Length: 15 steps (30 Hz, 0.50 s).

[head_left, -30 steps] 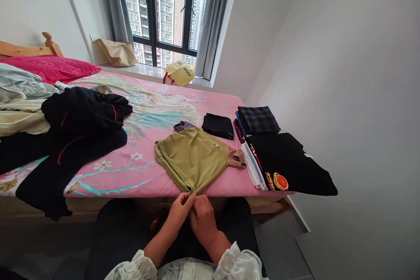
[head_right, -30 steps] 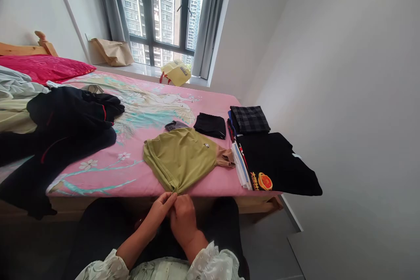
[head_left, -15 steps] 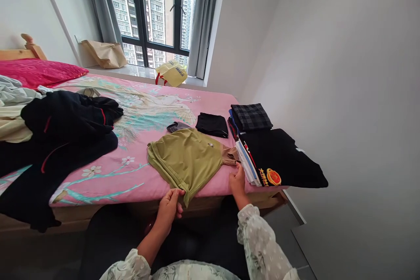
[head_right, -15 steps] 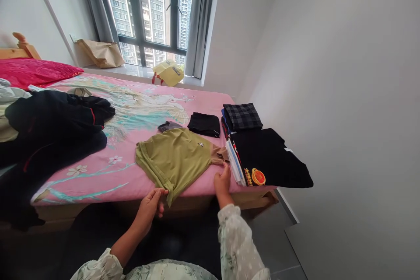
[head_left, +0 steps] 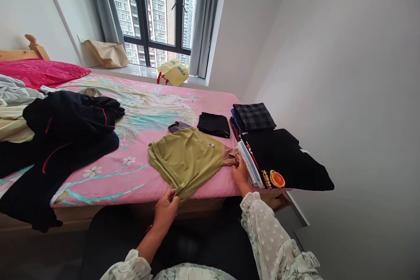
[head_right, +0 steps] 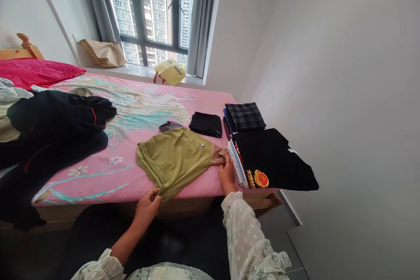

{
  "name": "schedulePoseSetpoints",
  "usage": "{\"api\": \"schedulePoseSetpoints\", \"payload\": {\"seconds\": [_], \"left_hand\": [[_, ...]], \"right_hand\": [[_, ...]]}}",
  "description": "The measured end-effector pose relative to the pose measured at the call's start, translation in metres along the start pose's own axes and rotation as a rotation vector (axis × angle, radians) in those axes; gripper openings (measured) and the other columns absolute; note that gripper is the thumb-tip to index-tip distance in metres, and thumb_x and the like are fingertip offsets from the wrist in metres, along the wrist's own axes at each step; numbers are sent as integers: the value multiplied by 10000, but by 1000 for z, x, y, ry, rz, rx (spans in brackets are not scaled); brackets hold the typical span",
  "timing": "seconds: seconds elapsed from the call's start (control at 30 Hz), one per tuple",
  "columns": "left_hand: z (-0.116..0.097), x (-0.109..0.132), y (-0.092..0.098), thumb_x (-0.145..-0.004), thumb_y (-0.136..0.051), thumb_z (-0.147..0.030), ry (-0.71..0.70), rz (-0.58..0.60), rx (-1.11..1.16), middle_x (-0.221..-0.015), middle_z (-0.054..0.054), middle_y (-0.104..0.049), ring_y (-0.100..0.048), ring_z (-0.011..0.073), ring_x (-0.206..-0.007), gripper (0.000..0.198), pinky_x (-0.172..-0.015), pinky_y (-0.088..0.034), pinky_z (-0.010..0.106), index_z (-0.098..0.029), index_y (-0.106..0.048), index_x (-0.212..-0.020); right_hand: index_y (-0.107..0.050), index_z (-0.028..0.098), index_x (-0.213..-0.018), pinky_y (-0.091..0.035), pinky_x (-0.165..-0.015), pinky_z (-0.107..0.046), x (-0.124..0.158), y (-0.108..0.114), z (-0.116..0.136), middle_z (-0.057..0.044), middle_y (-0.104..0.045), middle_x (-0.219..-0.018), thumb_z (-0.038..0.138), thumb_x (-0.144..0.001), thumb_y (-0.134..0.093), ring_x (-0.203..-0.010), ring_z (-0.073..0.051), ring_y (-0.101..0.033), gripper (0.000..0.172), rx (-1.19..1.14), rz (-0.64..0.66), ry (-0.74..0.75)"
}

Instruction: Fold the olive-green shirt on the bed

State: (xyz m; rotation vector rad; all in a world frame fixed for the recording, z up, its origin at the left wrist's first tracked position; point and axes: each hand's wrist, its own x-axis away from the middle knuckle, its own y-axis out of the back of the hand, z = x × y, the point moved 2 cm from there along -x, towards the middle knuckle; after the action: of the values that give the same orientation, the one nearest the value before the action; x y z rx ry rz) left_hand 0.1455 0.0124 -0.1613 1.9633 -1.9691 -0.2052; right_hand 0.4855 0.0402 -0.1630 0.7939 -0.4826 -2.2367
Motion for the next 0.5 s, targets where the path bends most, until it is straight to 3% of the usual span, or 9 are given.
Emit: {"api": "schedulePoseSetpoints", "payload": {"seconds": [0.1, 0.2, 0.37, 0.5], "left_hand": [[9, 2, 10, -688, -562, -443, 110, 50, 232, -386, -71, -483, -418, 118, -312, 387, -359, -289, 206, -160, -602, -949], [6, 7, 13, -685, -610, -516, 177, 135, 408, -392, -43, -530, -389, 84, -296, 427, -334, -257, 170, -151, -566, -902], [-18, 17, 20, -674, -679, -441, 216, 164, 625, -564, -24, -603, -590, 126, -469, 372, -438, -481, 216, -176, -514, -876], [-14, 27, 36, -652, -709, -422, 155, 84, 603, -642, -59, -592, -633, 148, -507, 626, -529, -564, 299, -222, -473, -1196]], "right_hand": [[-490, 172, -1285, -363, -1019, -379, 0, -1, -1, -93, -579, -1215, 166, -713, -462, -1126, -210, -517, 573, 12, 64, 75], [-552, 179, -1213, -390, -992, -381, 1, -2, -2, -86, -601, -1164, 179, -718, -467, -1096, -213, -531, 503, 46, 59, 127], [-629, 153, -1046, -440, -909, -372, 15, 8, -3, -101, -635, -1008, 195, -781, -404, -968, -217, -569, 351, 74, 5, 118], [-655, 192, -1058, -451, -848, -333, 43, 24, 0, -76, -605, -958, 174, -809, -392, -911, -196, -561, 363, 120, 30, 160]]}}
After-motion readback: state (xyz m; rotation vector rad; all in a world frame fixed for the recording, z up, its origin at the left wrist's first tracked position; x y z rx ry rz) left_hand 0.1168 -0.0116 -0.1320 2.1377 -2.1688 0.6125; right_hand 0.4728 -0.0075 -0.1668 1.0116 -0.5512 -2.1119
